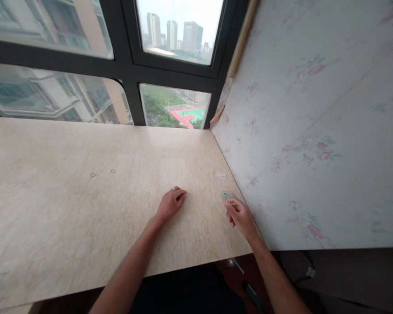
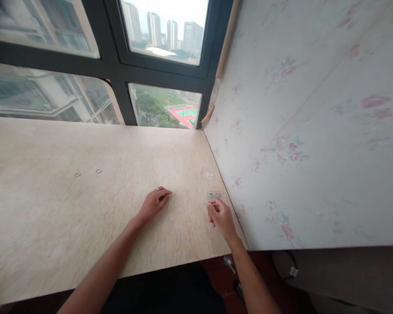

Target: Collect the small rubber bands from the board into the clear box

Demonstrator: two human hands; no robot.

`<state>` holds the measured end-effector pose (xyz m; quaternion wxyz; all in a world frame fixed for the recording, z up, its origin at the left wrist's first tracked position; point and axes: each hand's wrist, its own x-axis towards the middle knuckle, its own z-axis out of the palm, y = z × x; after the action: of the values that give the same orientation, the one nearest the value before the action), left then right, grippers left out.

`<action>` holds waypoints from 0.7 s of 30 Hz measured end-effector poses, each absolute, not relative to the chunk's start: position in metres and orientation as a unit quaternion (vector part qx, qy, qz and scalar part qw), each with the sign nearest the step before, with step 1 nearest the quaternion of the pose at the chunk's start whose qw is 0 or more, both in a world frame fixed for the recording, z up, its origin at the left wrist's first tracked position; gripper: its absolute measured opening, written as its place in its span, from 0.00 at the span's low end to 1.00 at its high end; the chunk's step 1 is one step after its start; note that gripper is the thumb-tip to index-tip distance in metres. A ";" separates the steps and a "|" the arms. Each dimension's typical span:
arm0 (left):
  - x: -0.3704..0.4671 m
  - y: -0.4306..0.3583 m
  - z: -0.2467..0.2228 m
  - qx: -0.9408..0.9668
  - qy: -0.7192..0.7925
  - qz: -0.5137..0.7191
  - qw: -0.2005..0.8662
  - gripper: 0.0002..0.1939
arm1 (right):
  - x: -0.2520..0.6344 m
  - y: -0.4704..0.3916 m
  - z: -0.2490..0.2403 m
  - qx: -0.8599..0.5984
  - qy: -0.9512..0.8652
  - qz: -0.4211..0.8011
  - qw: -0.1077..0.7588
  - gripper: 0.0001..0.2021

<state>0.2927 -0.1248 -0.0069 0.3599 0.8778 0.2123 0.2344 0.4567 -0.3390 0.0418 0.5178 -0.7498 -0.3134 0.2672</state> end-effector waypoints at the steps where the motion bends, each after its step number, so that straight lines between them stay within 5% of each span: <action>1: 0.293 -0.124 -0.007 0.877 0.213 0.235 0.360 0.11 | 0.462 -0.345 0.043 -0.767 -0.298 0.240 0.515 0.13; 13: 0.292 -0.123 -0.003 0.871 0.231 0.235 0.365 0.11 | 0.486 -0.360 0.035 -0.882 -0.274 0.036 0.381 0.21; 21: 0.292 -0.124 -0.003 0.869 0.231 0.232 0.370 0.11 | 0.481 -0.360 0.034 -0.906 -0.252 0.022 0.339 0.23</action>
<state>0.2923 -0.1236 -0.0029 0.3702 0.8694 0.2311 0.2317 0.4806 -0.3601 0.0342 0.3393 -0.9060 -0.2521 0.0224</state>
